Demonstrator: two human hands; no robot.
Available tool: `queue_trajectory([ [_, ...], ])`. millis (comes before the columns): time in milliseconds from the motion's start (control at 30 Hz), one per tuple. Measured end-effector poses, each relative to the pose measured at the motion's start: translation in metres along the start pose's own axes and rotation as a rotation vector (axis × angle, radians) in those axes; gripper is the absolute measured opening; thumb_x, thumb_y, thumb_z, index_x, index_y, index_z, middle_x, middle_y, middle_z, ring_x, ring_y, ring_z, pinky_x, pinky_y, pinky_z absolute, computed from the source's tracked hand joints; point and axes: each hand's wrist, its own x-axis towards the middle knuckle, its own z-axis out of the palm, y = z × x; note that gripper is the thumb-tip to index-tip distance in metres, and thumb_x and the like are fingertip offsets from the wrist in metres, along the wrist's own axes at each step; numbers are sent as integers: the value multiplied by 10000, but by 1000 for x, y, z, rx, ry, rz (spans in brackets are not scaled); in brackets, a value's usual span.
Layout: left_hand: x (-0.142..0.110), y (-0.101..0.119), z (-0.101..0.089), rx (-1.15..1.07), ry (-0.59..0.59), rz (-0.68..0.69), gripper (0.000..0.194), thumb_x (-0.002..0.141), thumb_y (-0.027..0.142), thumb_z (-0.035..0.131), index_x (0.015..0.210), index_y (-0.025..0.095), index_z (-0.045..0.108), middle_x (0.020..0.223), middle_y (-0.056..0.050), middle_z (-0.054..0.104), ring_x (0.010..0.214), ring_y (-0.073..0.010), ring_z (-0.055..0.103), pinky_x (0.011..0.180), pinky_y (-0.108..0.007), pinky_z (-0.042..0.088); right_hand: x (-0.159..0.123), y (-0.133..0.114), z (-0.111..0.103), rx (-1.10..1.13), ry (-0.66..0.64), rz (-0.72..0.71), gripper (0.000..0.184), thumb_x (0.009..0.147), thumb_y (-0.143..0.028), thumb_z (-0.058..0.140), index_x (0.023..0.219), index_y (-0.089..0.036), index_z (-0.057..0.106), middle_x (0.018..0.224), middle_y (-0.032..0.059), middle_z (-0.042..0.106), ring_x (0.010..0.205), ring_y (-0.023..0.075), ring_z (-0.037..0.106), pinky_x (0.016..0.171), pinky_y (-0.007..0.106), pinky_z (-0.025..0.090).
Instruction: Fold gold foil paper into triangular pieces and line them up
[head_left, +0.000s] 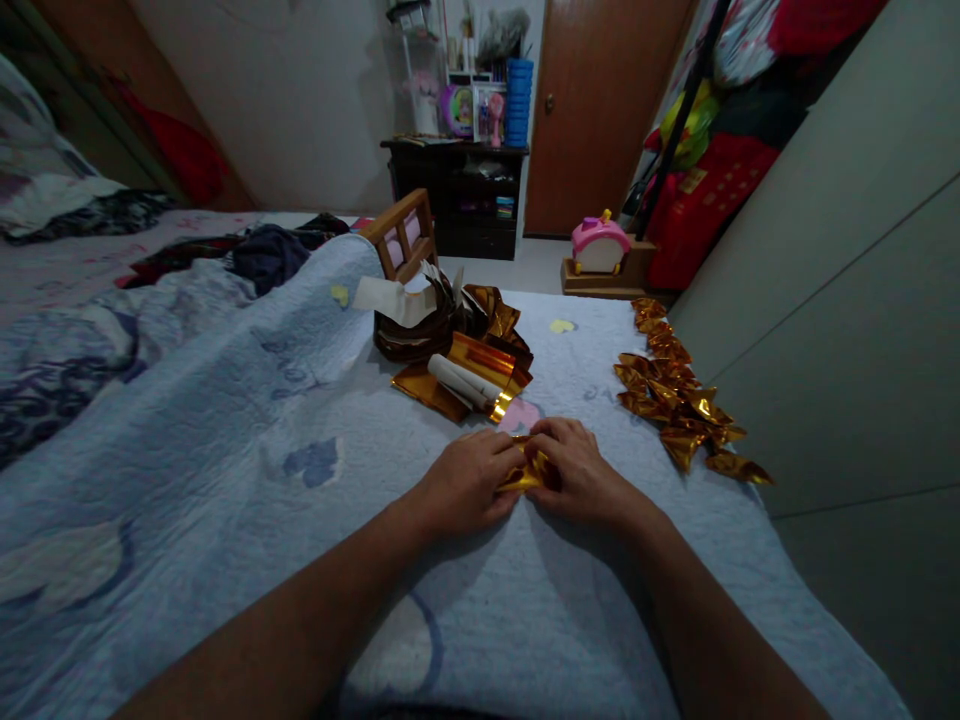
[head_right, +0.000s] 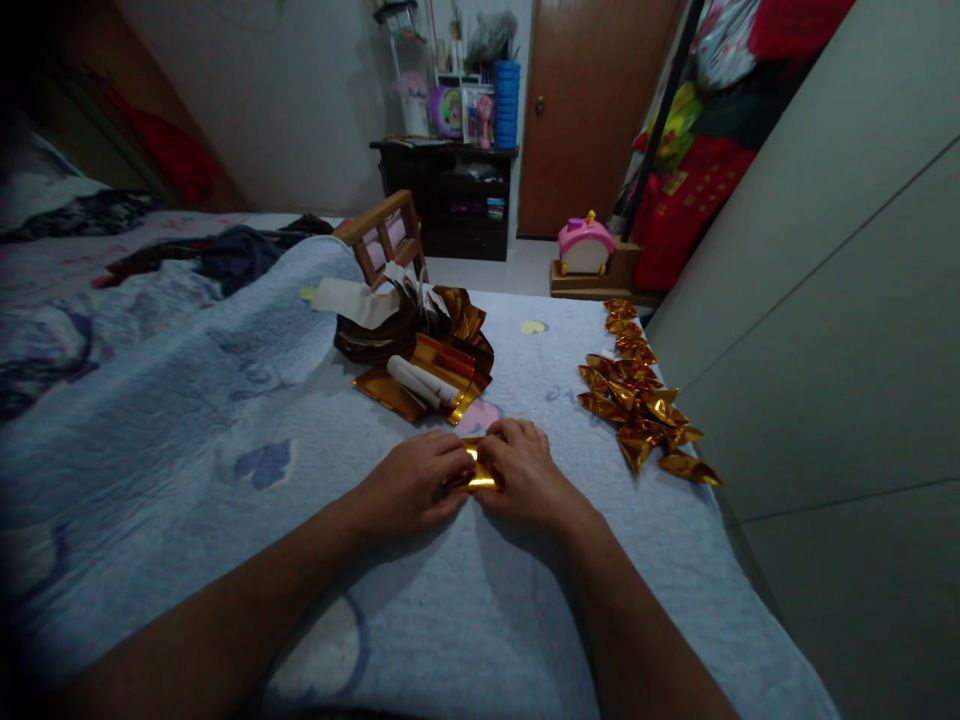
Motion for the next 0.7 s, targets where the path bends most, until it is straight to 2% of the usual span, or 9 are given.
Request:
queue_trajectory([
  [200,0,-1,-2,28,-9,-17,58,832,190,604,888,199,615,1014,-64,641,945,-221,577,815,-348,466,-1,-1,-1,-6,-8,-5,343,800,-237,662,1142,-211,655,1356,127,550,1278,305,446,1100,496,334],
  [433,0,-1,-1,27,-1,5,80,852,202,597,924,193,632,1023,-71,644,959,-226,579,840,-359,468,-1,-2,4,-24,-10,12,472,767,-217,648,1237,-222,612,1413,138,514,1337,322,414,1137,516,307],
  [567,0,-3,2,14,14,0,152,866,219,603,1011,197,642,1061,-73,651,1000,-235,576,876,-370,468,0,-6,5,-30,22,-6,428,772,-193,623,1200,-213,632,1399,135,526,1336,320,414,1144,512,294],
  [700,0,-4,4,7,24,0,137,847,222,638,981,190,637,1046,-68,656,991,-233,571,864,-358,463,0,-8,5,-31,56,-43,360,771,-159,611,1125,-210,658,1373,127,545,1317,313,418,1131,507,298],
])
